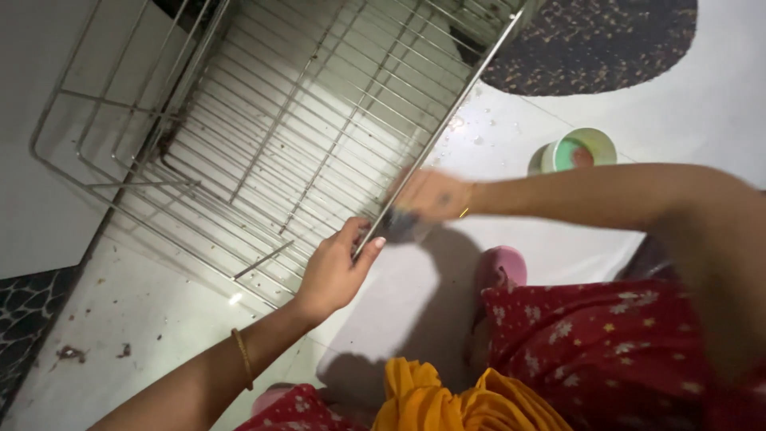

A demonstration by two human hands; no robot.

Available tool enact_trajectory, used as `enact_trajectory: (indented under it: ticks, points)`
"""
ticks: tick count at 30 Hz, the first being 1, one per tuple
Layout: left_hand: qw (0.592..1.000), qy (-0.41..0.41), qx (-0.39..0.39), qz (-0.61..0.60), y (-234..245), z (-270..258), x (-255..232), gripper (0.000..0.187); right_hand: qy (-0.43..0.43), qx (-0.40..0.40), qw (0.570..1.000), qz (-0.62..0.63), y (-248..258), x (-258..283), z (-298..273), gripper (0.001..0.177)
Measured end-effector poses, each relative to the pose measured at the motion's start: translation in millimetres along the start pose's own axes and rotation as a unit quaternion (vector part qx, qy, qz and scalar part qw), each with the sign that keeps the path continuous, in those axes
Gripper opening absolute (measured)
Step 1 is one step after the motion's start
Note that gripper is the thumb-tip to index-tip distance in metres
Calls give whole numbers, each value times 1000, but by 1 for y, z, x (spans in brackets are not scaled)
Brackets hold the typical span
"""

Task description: The person scrubs a metal wire rack with a steel wool pad, moving along the frame and grid. They dip the pad into a small bowl of liquid and continue scrubbing different sections of the rack.

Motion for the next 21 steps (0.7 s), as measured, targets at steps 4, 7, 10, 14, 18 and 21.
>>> enact_trajectory:
  ticks: [4,7,10,14,18,21]
  points:
    - [983,-22,83,-161,-15,12,15,49,41,280,827,-486,-65,-12,18,62]
    - [961,62,176,-205,-37,19,54,39,111,286,817,-488,-32,14,29,47]
    - [963,-80,63,-248,-42,21,53,27,123,338,802,-477,12,45,11,48]
    - [978,10,50,-201,-58,20,70,24,46,260,806,-529,88,102,-25,54]
    - [980,-20,64,-189,-56,22,61,24,-254,66,716,-647,189,128,-41,58]
    - [984,-54,84,-148,-59,24,61,28,-186,-82,621,-757,223,169,-19,63]
Point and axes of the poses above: each hand's wrist, its own z-axis towards the middle knuckle, its own y-axis out of the back of the hand, x = y × z, the point moved 8 cm from there along z, towards the middle knuckle, and after that the axes turned 2 degrees about z, right-handed, at the moved point
